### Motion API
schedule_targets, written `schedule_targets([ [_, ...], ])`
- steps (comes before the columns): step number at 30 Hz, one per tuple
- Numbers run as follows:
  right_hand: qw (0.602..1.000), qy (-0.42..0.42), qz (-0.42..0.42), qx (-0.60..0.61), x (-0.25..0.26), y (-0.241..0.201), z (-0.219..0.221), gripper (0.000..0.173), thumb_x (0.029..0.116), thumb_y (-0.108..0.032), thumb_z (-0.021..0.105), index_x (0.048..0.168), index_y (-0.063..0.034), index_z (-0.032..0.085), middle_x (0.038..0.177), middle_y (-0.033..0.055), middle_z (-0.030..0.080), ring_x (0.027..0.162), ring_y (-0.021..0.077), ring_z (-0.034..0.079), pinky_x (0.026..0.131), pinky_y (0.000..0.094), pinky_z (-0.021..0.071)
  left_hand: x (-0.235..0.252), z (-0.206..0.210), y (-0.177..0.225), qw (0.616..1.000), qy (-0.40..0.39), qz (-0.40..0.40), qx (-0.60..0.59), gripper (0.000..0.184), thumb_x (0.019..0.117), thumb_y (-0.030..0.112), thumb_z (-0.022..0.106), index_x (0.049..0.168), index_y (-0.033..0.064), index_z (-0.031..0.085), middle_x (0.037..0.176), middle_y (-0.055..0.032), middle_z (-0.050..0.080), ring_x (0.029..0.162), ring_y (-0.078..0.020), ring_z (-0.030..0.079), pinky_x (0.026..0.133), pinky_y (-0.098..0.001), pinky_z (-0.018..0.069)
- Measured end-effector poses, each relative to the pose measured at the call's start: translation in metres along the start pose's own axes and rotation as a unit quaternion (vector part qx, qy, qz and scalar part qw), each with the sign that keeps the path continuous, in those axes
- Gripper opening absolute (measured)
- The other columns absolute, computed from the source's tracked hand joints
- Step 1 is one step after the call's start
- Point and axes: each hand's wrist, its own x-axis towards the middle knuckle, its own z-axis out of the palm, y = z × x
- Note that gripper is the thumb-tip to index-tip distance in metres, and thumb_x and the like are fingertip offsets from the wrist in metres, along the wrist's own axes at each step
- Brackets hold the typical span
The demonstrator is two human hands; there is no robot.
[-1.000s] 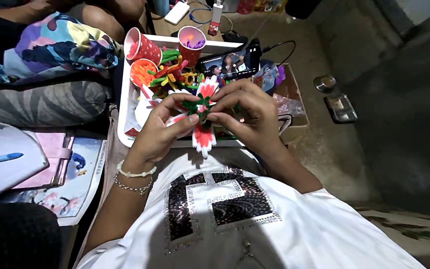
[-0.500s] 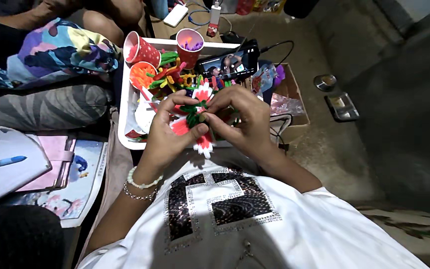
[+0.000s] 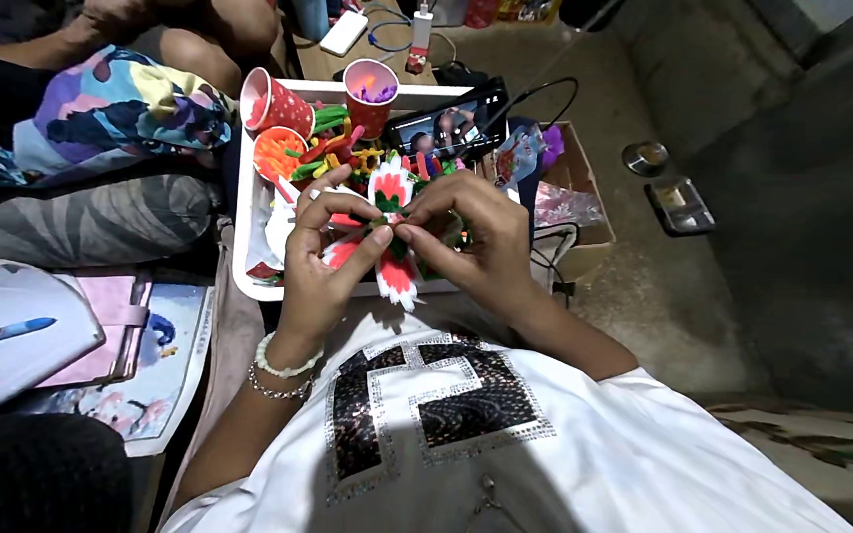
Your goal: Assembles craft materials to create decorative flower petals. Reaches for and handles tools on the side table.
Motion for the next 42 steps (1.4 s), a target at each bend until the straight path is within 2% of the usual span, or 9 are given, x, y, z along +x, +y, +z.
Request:
schedule_targets([
  [7, 1.0, -0.012, -0.014, 0.007, 0.0, 0.005, -0.001, 0.012, 0.0928, -0.005, 0.074, 0.098, 0.0053, 0.071, 0.103, 0.0153, 0.071, 0.095, 0.0148, 0.07, 0.082, 0.0265, 0.0606, 0.0, -0.004, 0.001, 1.0, 0.006, -0.012, -0.02, 0.012, 0.0954, 0.022, 0.072, 0.104, 0.016, 0.065, 0.147, -0.0031, 0.055, 0.134, -0.0159, 0.054, 0.102, -0.0307, 0.0526],
  [10, 1.0, -0.014, -0.016, 0.019, 0.0, 0.009, -0.002, 0.013, 0.0923, -0.005, 0.074, 0.099, 0.0062, 0.071, 0.104, 0.0158, 0.071, 0.094, 0.0152, 0.071, 0.083, 0.0276, 0.0613, -0.001, -0.004, 0.002, 0.998, 0.001, -0.023, -0.051, 0.011, 0.0956, 0.019, 0.072, 0.103, 0.019, 0.064, 0.13, 0.0036, 0.064, 0.118, -0.0096, 0.062, 0.093, -0.0265, 0.056],
  [13, 0.999, -0.027, -0.018, 0.017, 0.001, 0.009, -0.005, 0.014, 0.0926, -0.005, 0.074, 0.1, 0.006, 0.072, 0.106, 0.016, 0.072, 0.1, 0.0172, 0.071, 0.088, 0.0305, 0.0602, -0.001, -0.005, 0.002, 0.996, 0.002, -0.048, -0.071, 0.013, 0.0952, 0.017, 0.072, 0.105, 0.0211, 0.065, 0.106, 0.0084, 0.066, 0.098, -0.0052, 0.065, 0.084, -0.0233, 0.0575],
  [16, 0.999, -0.046, -0.007, 0.015, 0.0, 0.009, -0.009, 0.01, 0.0928, -0.006, 0.073, 0.099, 0.002, 0.072, 0.106, 0.0116, 0.073, 0.104, 0.0175, 0.069, 0.094, 0.0361, 0.0573, -0.001, -0.006, 0.002, 0.994, 0.005, -0.07, -0.081, 0.011, 0.0954, 0.015, 0.072, 0.103, 0.0208, 0.066, 0.1, 0.0083, 0.066, 0.087, -0.0029, 0.064, 0.074, -0.0192, 0.0554],
  [20, 0.998, -0.053, 0.004, 0.044, 0.0, 0.011, -0.01, 0.008, 0.0922, -0.004, 0.073, 0.097, 0.0024, 0.072, 0.104, 0.0114, 0.073, 0.099, 0.0157, 0.07, 0.088, 0.0323, 0.0607, -0.001, -0.005, 0.002, 0.991, 0.004, -0.091, -0.101, 0.011, 0.0956, 0.014, 0.071, 0.104, 0.0193, 0.067, 0.099, 0.0067, 0.066, 0.088, -0.0043, 0.064, 0.077, -0.021, 0.0564],
  [27, 0.993, -0.054, 0.023, 0.104, 0.0, 0.014, -0.015, 0.011, 0.0907, -0.004, 0.076, 0.097, 0.0042, 0.072, 0.107, 0.0128, 0.072, 0.099, 0.0159, 0.072, 0.086, 0.0308, 0.063, -0.002, -0.004, 0.007, 0.984, 0.0, -0.119, -0.136, 0.009, 0.0971, 0.015, 0.069, 0.105, 0.0177, 0.067, 0.102, 0.0043, 0.066, 0.094, -0.0068, 0.066, 0.08, -0.0247, 0.0596],
  [32, 0.989, -0.064, 0.042, 0.125, 0.001, 0.01, -0.02, 0.009, 0.0904, -0.003, 0.075, 0.095, 0.0036, 0.072, 0.109, 0.0136, 0.072, 0.099, 0.0161, 0.072, 0.083, 0.0293, 0.0631, -0.003, -0.004, 0.01, 0.973, -0.022, -0.137, -0.187, 0.008, 0.0989, 0.012, 0.066, 0.106, 0.0169, 0.067, 0.1, 0.0025, 0.067, 0.087, -0.0058, 0.067, 0.075, -0.0221, 0.059],
  [36, 0.991, -0.071, 0.033, 0.109, 0.001, 0.008, -0.022, 0.009, 0.0916, -0.004, 0.074, 0.095, 0.0035, 0.071, 0.11, 0.0141, 0.072, 0.099, 0.0161, 0.072, 0.082, 0.0291, 0.0636, -0.004, -0.004, 0.011, 0.975, -0.025, -0.128, -0.18, 0.008, 0.0986, 0.012, 0.066, 0.105, 0.0169, 0.066, 0.1, 0.0026, 0.067, 0.086, -0.0053, 0.066, 0.073, -0.0213, 0.0587],
  [42, 0.996, -0.063, 0.03, 0.056, 0.001, 0.005, -0.02, 0.008, 0.0924, -0.005, 0.072, 0.094, 0.0017, 0.069, 0.11, 0.0129, 0.071, 0.104, 0.0169, 0.071, 0.086, 0.0301, 0.0622, -0.004, -0.003, 0.011, 0.976, -0.023, -0.128, -0.174, 0.012, 0.0979, 0.009, 0.066, 0.107, 0.0171, 0.065, 0.109, 0.0018, 0.068, 0.095, -0.0069, 0.068, 0.079, -0.0239, 0.0603],
])
